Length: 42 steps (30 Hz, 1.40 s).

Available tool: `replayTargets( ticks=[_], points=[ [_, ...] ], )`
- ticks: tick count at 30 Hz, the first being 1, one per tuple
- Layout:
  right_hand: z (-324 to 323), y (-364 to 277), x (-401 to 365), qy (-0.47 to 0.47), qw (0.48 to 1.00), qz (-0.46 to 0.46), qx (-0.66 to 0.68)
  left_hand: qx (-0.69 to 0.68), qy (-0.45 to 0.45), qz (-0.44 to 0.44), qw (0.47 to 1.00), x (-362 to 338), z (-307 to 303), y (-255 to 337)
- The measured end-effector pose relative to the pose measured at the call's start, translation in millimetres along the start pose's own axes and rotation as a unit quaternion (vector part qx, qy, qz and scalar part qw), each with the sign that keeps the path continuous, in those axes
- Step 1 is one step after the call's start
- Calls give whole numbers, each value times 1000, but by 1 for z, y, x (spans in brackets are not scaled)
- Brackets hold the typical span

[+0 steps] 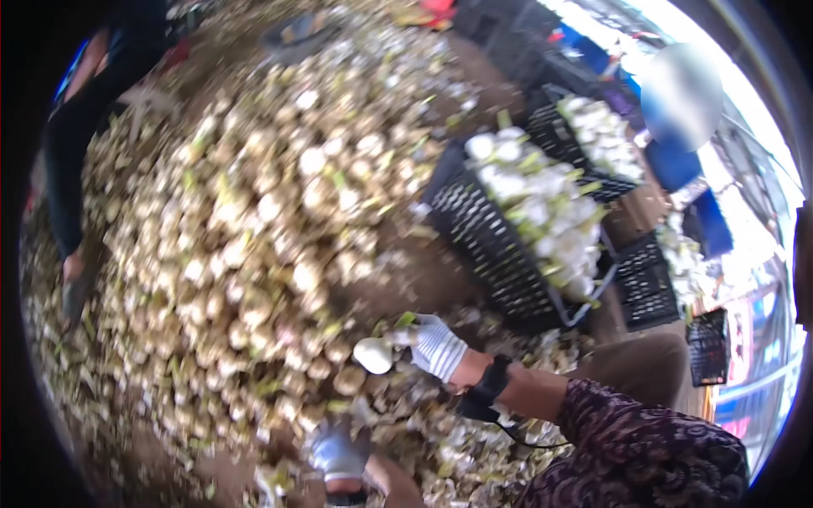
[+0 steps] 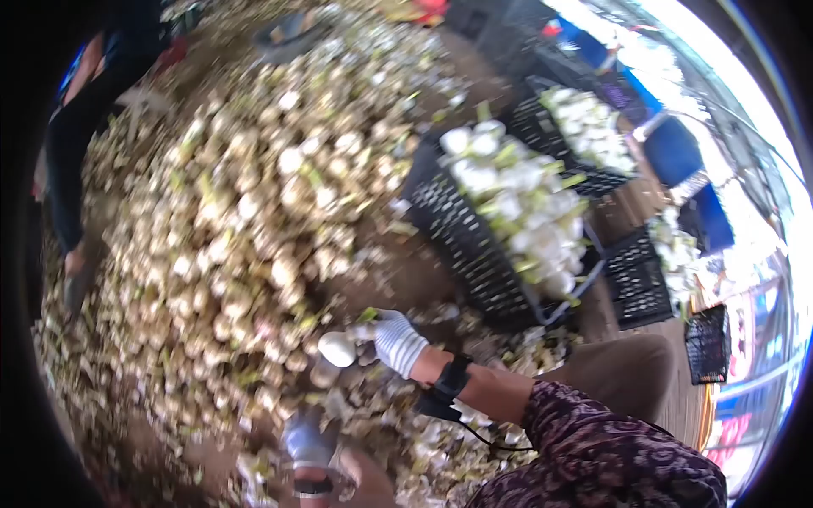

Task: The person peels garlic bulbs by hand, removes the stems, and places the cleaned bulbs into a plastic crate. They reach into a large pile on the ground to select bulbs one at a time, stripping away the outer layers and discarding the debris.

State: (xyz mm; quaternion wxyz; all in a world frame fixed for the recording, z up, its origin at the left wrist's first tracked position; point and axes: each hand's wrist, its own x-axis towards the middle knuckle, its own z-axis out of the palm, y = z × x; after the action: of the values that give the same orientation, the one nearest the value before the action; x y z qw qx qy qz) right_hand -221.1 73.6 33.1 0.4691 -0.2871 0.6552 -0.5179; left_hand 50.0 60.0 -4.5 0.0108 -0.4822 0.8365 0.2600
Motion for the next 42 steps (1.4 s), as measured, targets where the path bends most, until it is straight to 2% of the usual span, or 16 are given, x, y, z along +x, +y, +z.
replayTargets(
  ticks=[1,3,5,7,13,17,19,22,25,27,28,30,33,35,37,42],
  points=[
    [-6,-38,-1,41,981,123,144,24,-19,-24,999,1,15,-19],
    [-42,-101,5,26,993,-74,88,79,-1,-111,991,8,-4,-11],
    [-90,-139,22,145,943,-254,-157,72,69,-119,988,6,2,-36],
    [-133,-186,31,273,785,-330,-447,22,66,-128,989,3,10,-57],
    [-232,-197,61,170,556,-88,-809,19,49,-169,984,15,10,-48],
    [-182,-186,43,203,573,-267,-747,99,-74,-141,982,29,6,-41],
    [-119,-176,25,107,701,-215,-672,-14,-19,-162,986,24,20,-51],
    [-50,-107,4,-194,853,-168,-455,-609,20,-212,764,14,18,-52],
    [15,-44,-24,-328,869,-27,-369,-806,35,-178,563,12,-14,-11],
    [42,-4,-39,-310,906,20,-286,-804,-4,-170,570,13,-26,3],
    [49,19,-43,-237,935,-149,-218,-763,-7,-160,626,14,-29,11],
    [62,-7,-49,-166,976,-72,-118,-637,6,-124,761,17,-18,17],
    [56,10,-35,-139,955,-172,-199,-595,24,-81,799,19,16,0],
    [51,-6,-33,-154,980,128,-22,-710,60,0,702,13,-30,37],
    [53,6,-26,-159,966,190,67,-617,74,-20,783,1,-24,39],
    [60,-6,-29,-141,975,169,28,-602,111,-17,791,6,-27,51]
  ],
)
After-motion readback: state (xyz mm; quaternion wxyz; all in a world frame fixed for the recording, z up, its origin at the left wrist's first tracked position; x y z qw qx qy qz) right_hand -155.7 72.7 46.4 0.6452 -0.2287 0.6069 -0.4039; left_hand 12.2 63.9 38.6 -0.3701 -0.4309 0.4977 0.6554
